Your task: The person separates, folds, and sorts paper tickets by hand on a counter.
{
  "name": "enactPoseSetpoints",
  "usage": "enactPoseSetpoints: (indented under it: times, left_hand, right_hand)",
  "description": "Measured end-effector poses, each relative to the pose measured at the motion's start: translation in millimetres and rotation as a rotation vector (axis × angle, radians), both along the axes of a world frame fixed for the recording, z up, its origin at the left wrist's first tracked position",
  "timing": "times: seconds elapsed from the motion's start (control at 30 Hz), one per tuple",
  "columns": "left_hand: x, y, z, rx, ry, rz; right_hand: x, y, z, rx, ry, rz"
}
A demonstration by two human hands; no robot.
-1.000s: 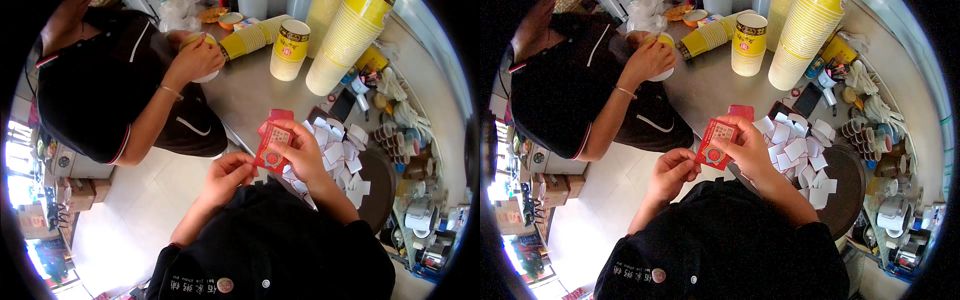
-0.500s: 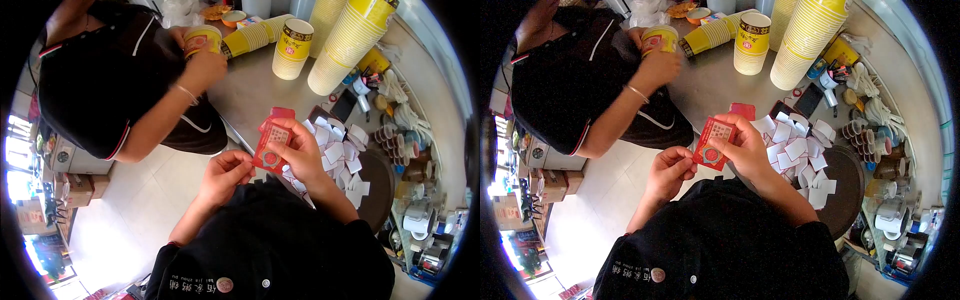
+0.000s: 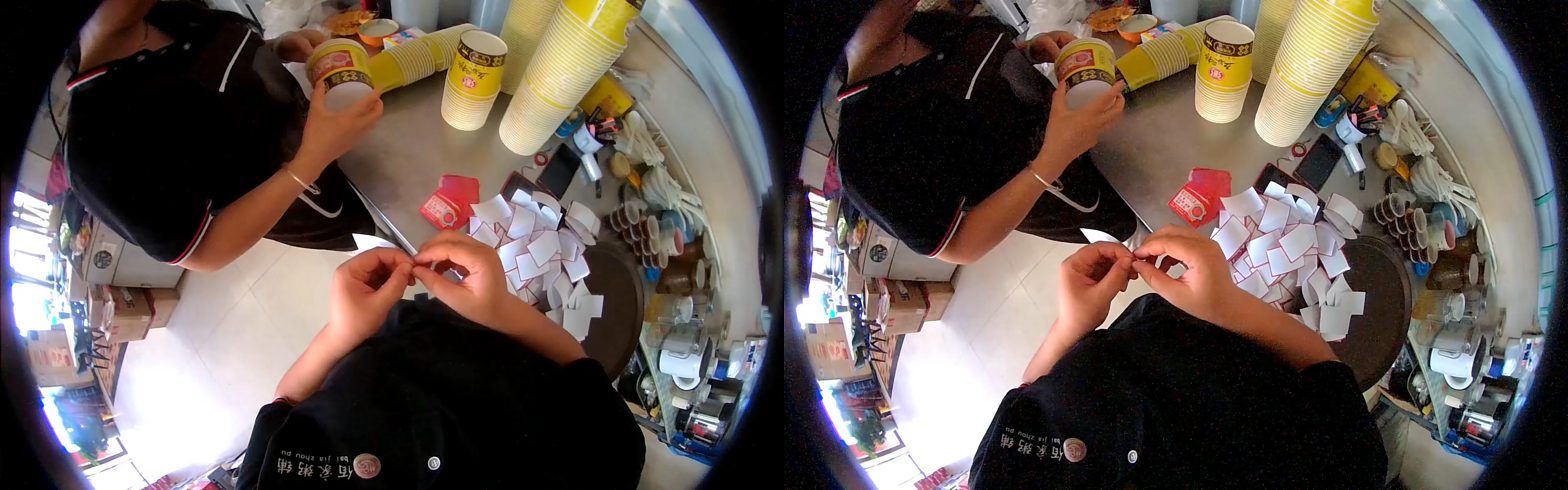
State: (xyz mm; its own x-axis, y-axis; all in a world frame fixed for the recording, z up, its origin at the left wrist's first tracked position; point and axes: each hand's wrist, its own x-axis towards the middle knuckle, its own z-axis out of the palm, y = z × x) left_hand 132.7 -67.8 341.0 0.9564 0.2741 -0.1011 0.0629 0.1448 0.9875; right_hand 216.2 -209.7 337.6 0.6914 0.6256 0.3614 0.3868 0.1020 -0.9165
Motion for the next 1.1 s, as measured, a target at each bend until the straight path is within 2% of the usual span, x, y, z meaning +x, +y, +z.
enactPoseSetpoints:
  times: [0.03, 0.1, 0.2, 0.4, 0.53, 0.6, 0.7, 0.77, 0.8, 0.83, 0.9, 0.97, 1.03, 1.1]
  left_hand:
    - [-0.5, 0.3, -2.4, 0.001, 0.001, 0.000]
    - [-0.8, 1.0, -11.2, 0.193, -0.073, -0.003]
    - [-0.9, -0.6, -16.6, 0.242, -0.049, -0.005]
    - [6.3, -5.8, -8.0, 0.022, -0.016, -0.012]
    - [7.1, -8.9, -9.5, 0.070, -0.006, -0.044]
    - [8.0, -8.2, -18.6, 0.126, 0.007, -0.056]
    - [16.8, -4.5, -31.5, 0.156, 0.047, 0.008]
    - [27.2, -4.4, -48.0, 0.120, 0.077, -0.018]
    - [35.4, -9.5, -60.9, 0.097, 0.092, -0.084]
    - [44.5, -15.9, -74.1, 0.075, 0.106, -0.150]
    - [68.1, -39.3, -99.6, 0.047, 0.091, -0.276]
    - [87.3, -54.7, -118.5, -0.038, 0.210, -0.311]
    - [93.7, -50.1, -147.2, -0.003, 0.213, -0.240]
    - [95.5, -31.7, -164.1, 0.300, 0.453, -0.151]
  right_hand:
    - [-0.3, -0.9, 0.4, 0.001, 0.001, 0.000]
    - [-0.7, -4.9, 1.1, -0.027, 0.161, 0.031]
    - [-1.6, -9.7, -1.6, -0.089, 0.204, 0.007]
    - [-2.2, -10.4, -4.2, -0.019, 0.280, -0.007]
    - [0.4, -16.2, -12.8, 0.011, 0.383, 0.007]
    - [5.2, -22.3, -11.3, -0.040, 0.331, -0.029]
    - [30.1, -53.4, -15.2, 0.044, 0.320, -0.265]
    - [46.0, -80.5, -8.8, 0.079, 0.129, -0.478]
    - [51.2, -92.7, -5.4, 0.110, 0.051, -0.537]
    - [51.1, -92.7, 2.1, 0.112, 0.045, -0.538]
    - [47.4, -90.9, 16.9, 0.170, 0.043, -0.704]
    - [47.4, -89.7, 8.0, 0.223, 0.073, -0.669]
    - [47.3, -88.1, -0.6, 0.161, -0.075, -0.615]
    - [43.8, -86.6, -5.3, 0.210, -0.021, -0.554]
